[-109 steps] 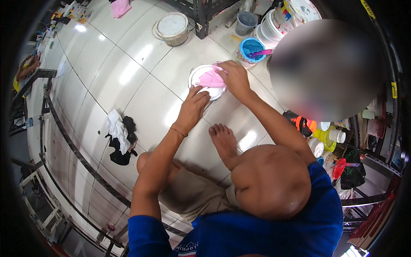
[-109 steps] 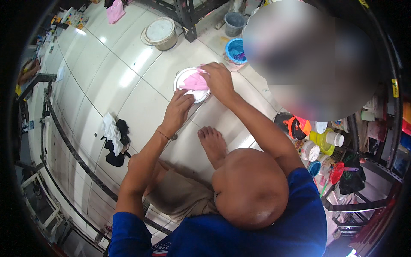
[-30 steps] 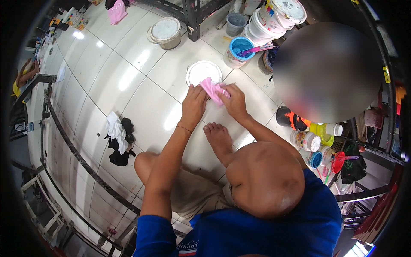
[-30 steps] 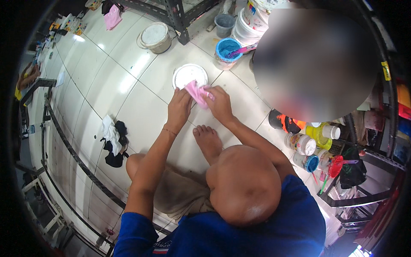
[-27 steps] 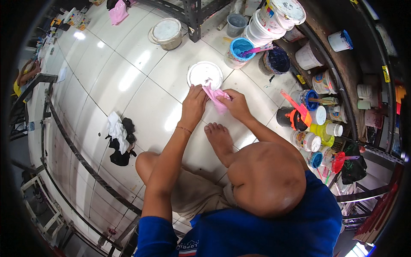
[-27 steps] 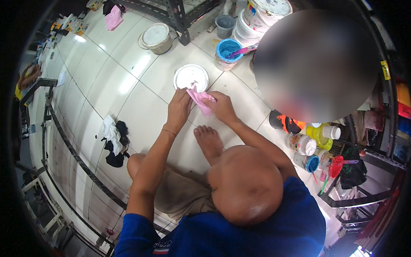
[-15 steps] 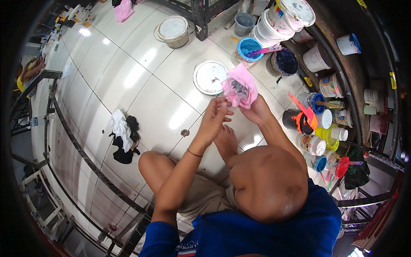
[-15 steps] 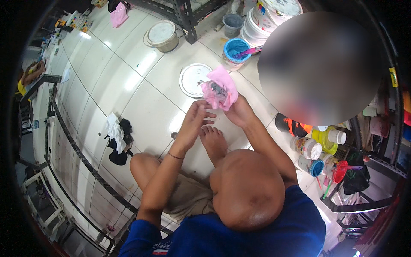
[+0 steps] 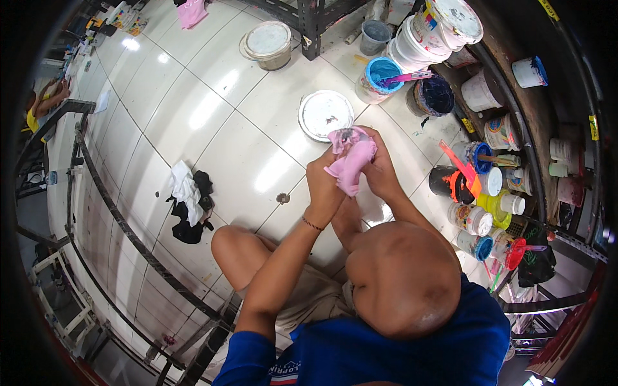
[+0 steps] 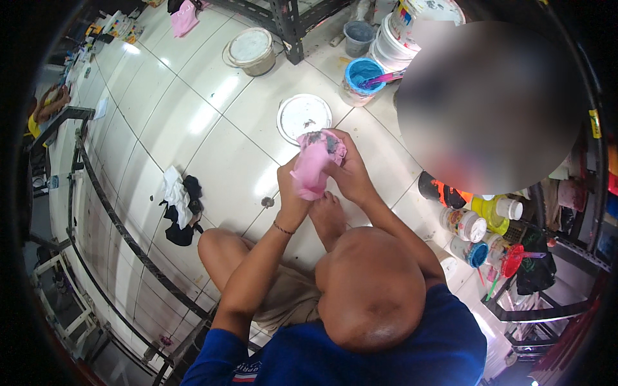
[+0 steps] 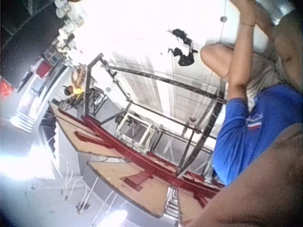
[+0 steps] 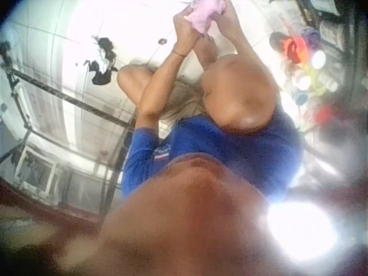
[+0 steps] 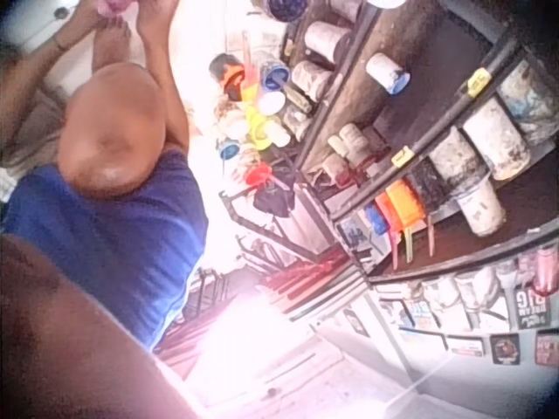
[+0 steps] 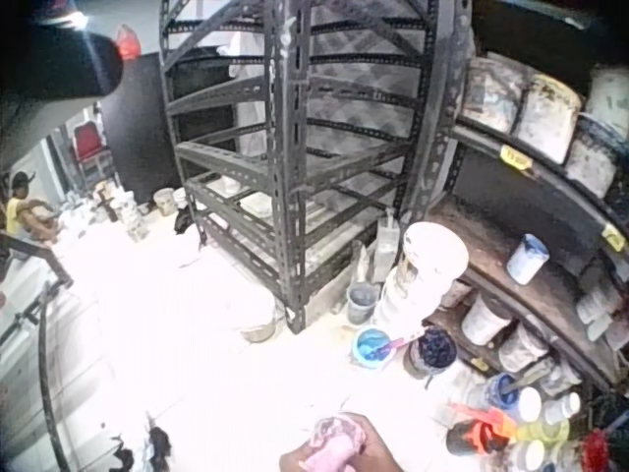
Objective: The person wipes the exterior of plastic buckets with pink and black cloths, rotating them to clean all sides.
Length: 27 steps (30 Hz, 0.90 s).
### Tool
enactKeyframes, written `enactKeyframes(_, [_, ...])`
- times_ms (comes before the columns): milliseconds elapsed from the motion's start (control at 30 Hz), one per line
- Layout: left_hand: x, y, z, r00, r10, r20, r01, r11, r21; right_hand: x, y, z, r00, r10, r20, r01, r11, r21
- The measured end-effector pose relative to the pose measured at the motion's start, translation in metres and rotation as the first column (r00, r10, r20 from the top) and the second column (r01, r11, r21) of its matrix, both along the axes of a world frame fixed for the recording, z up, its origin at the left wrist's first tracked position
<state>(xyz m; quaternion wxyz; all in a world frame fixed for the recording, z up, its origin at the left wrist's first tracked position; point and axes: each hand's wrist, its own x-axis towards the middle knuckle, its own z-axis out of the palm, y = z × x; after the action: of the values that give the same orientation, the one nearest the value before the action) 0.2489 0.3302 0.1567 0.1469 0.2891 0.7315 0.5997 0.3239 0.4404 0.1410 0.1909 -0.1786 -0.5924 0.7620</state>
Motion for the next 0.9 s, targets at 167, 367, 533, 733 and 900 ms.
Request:
enactKeyframes(167, [0.022, 0.009, -0.01, 0.998, -0.066, 0.009, 0.066, 0.99, -0.122, -0.01, -0.006, -0.002, 0.943, -0.28, 0.179, 0.307, 0.94, -0.148])
enactKeyframes(367, [0.025, 0.0, -0.027, 0.976, -0.21, -0.062, 0.201, 0.97, -0.135, -0.002, 0.0, -0.008, 0.893, -0.236, 0.383, 0.396, 0.815, -0.422])
enactKeyframes(533, [0.013, -0.012, -0.038, 0.96, -0.28, -0.027, 0.261, 0.924, -0.281, 0.039, 0.026, -0.036, 0.887, 0.083, 0.454, -0.056, 0.996, -0.072])
enactKeyframes(733, [-0.008, -0.034, -0.104, 0.962, -0.205, 0.18, 0.25, 0.927, -0.28, 0.034, 0.056, -0.065, 0.947, -0.001, 0.322, 0.049, 0.989, -0.14])
enactKeyframes(900, [-0.076, -0.029, -0.137, 0.953, -0.06, -0.298, -0.111, 0.843, -0.527, 0.012, 0.099, -0.12, 0.807, -0.252, 0.535, 0.073, 0.94, 0.334])
